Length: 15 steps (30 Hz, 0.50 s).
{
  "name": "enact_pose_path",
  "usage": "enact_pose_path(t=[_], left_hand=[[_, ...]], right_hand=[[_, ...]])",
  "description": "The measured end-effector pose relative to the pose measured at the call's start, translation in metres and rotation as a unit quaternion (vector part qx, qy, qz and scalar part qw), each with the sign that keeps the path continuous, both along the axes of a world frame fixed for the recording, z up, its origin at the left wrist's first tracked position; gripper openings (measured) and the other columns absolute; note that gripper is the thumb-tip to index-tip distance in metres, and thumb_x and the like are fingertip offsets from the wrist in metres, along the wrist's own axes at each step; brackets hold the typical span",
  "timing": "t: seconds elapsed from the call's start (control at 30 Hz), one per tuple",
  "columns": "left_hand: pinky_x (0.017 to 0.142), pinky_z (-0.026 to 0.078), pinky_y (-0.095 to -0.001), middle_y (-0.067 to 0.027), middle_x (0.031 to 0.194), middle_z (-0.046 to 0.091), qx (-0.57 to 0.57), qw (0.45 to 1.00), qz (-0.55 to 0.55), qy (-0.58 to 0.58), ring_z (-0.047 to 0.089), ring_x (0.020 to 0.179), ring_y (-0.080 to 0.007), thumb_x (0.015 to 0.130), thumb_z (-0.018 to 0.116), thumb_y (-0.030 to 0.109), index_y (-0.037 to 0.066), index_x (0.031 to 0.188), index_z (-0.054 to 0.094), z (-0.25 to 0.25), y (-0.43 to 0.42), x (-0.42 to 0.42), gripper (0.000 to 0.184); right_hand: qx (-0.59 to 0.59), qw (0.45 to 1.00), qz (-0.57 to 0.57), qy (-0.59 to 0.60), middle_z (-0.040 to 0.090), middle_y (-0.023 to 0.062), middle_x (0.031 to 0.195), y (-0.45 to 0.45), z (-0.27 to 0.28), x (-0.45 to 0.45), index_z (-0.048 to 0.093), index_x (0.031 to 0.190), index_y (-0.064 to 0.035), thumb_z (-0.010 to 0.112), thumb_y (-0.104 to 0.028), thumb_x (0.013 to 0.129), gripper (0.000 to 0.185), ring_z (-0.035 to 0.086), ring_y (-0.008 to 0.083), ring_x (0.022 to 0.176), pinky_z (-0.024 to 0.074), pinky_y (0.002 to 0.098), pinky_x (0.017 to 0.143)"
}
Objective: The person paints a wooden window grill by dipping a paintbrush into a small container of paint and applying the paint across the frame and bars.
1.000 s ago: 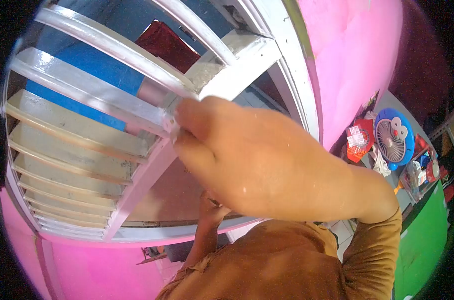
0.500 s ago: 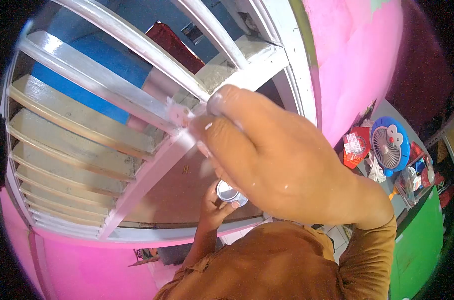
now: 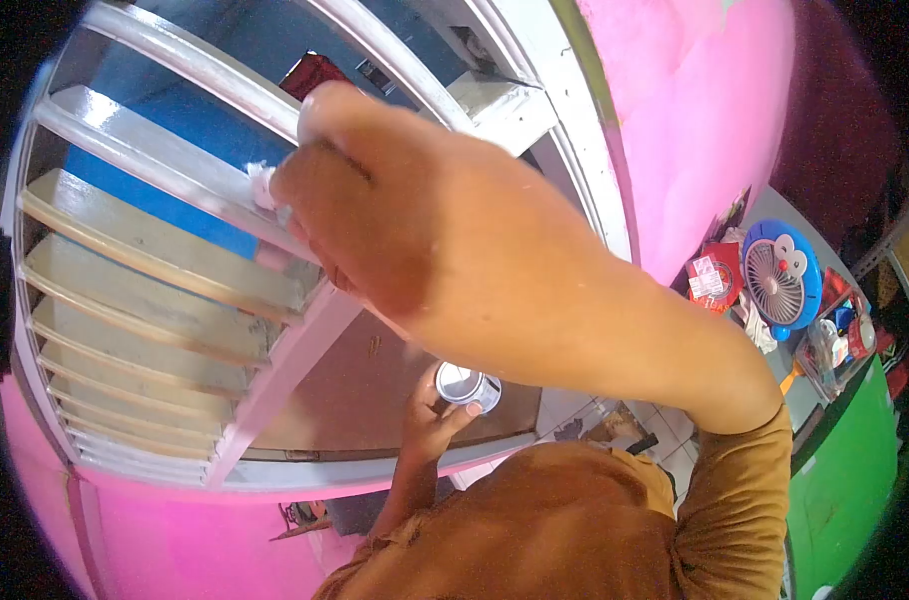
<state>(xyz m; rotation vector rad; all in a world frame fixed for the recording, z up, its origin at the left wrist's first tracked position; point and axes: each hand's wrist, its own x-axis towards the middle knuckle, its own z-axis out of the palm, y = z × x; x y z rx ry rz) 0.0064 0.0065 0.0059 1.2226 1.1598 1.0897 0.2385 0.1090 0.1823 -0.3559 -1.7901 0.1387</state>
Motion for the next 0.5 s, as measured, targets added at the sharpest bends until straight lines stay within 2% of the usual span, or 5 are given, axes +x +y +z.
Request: enact_pose_path(t=[0.1, 0.17, 0.3, 0.5], left_hand=[[0.105, 0.047, -0.0361, -0.0137, 0.134, 0.058, 0.002, 1.000, 0.002, -0.020, 0.056, 0.123, -0.0202, 0.083, 0.078, 0.003, -0.003, 0.140, 0.042, -0.002, -0.002, -0.001, 0.067], [0.105, 0.046, -0.0361, -0.0132, 0.133, 0.058, 0.000, 1.000, 0.005, -0.027, 0.056, 0.123, -0.0200, 0.083, 0.077, 0.002, -0.003, 0.140, 0.042, -0.005, -0.003, -0.003, 0.067], [0.104, 0.046, -0.0354, -0.0130, 0.134, 0.057, 0.019, 0.999, -0.004, -0.046, 0.056, 0.122, -0.0194, 0.083, 0.077, -0.001, -0.003, 0.139, 0.043, -0.012, -0.004, -0.006, 0.066], [0.103, 0.047, -0.0328, -0.0092, 0.128, 0.058, 0.028, 0.998, -0.007, -0.053, 0.057, 0.118, -0.0165, 0.082, 0.077, -0.004, -0.003, 0.138, 0.045, -0.020, -0.005, -0.013, 0.064]], right_hand=[[0.014, 0.998, -0.049, -0.032, 0.058, 0.0122, 0.098, -0.006, 0.004, 0.006, 0.066, 0.115, -0.0027, 0.070, 0.005, 0.082, 0.034, 0.062, 0.0275, 0.082, 0.0518, 0.0361, 0.068], [-0.031, 0.994, -0.074, -0.076, 0.059, 0.0126, 0.097, -0.010, -0.003, 0.002, 0.068, 0.113, -0.0025, 0.070, 0.004, 0.082, 0.032, 0.061, 0.0282, 0.082, 0.0514, 0.0359, 0.068], [0.005, 0.997, -0.048, -0.066, 0.061, 0.0134, 0.097, -0.015, -0.012, 0.005, 0.068, 0.110, 0.0001, 0.071, 0.004, 0.082, 0.028, 0.061, 0.0277, 0.083, 0.0510, 0.0354, 0.068], [-0.030, 0.992, -0.098, -0.076, 0.063, 0.0158, 0.098, -0.040, -0.021, 0.019, 0.067, 0.110, 0.0032, 0.070, 0.005, 0.083, 0.027, 0.062, 0.0266, 0.084, 0.0506, 0.0338, 0.071]])
